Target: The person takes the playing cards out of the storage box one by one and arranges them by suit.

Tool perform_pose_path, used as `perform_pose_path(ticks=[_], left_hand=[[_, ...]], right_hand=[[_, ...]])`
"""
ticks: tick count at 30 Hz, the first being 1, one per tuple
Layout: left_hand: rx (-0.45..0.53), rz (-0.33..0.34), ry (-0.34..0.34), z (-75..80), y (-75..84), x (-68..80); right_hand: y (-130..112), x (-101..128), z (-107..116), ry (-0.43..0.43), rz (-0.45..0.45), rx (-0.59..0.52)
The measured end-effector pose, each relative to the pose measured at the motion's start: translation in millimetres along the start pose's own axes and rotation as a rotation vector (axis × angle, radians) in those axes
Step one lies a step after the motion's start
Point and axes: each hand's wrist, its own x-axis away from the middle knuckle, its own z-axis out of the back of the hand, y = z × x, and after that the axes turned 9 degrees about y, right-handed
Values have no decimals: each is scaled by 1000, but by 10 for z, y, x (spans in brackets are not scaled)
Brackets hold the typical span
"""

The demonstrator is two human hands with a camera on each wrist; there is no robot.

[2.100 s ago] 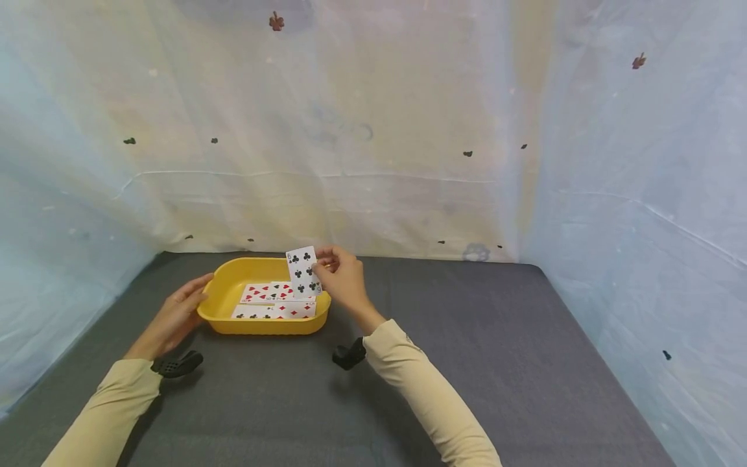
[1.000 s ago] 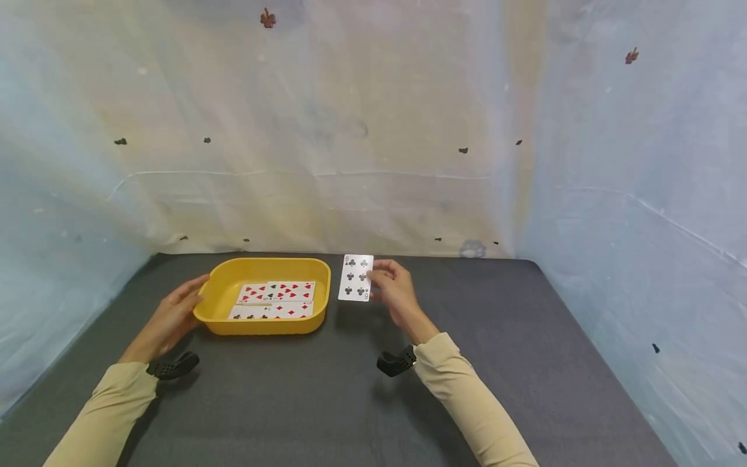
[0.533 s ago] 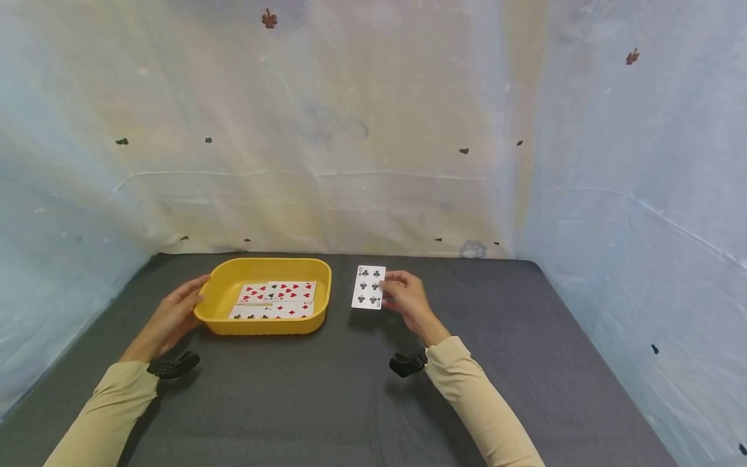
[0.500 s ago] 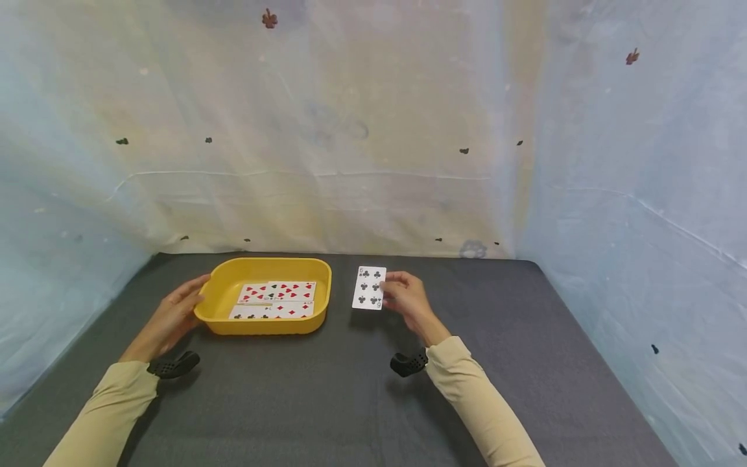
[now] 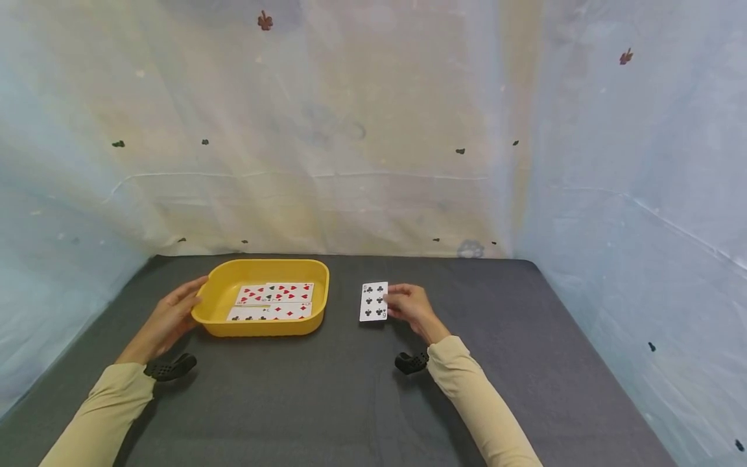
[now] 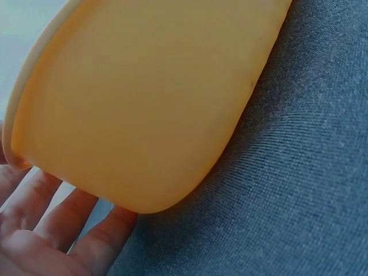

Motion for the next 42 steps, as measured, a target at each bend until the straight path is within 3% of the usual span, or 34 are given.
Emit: perform_pose_path(ticks=[7, 12, 24, 42], left_hand=[[-15, -18, -20, -1, -43, -29], [-26, -41, -39, 26, -56, -38], [-41, -68, -65, 66, -33, 4], [-43, -44, -23, 50, -76, -21]], right_hand=[[112, -35, 6, -3, -11, 24], [164, -34, -51, -1, 33, 56], [205, -110, -133, 75, 123, 245], [182, -88, -105, 69, 85, 201]])
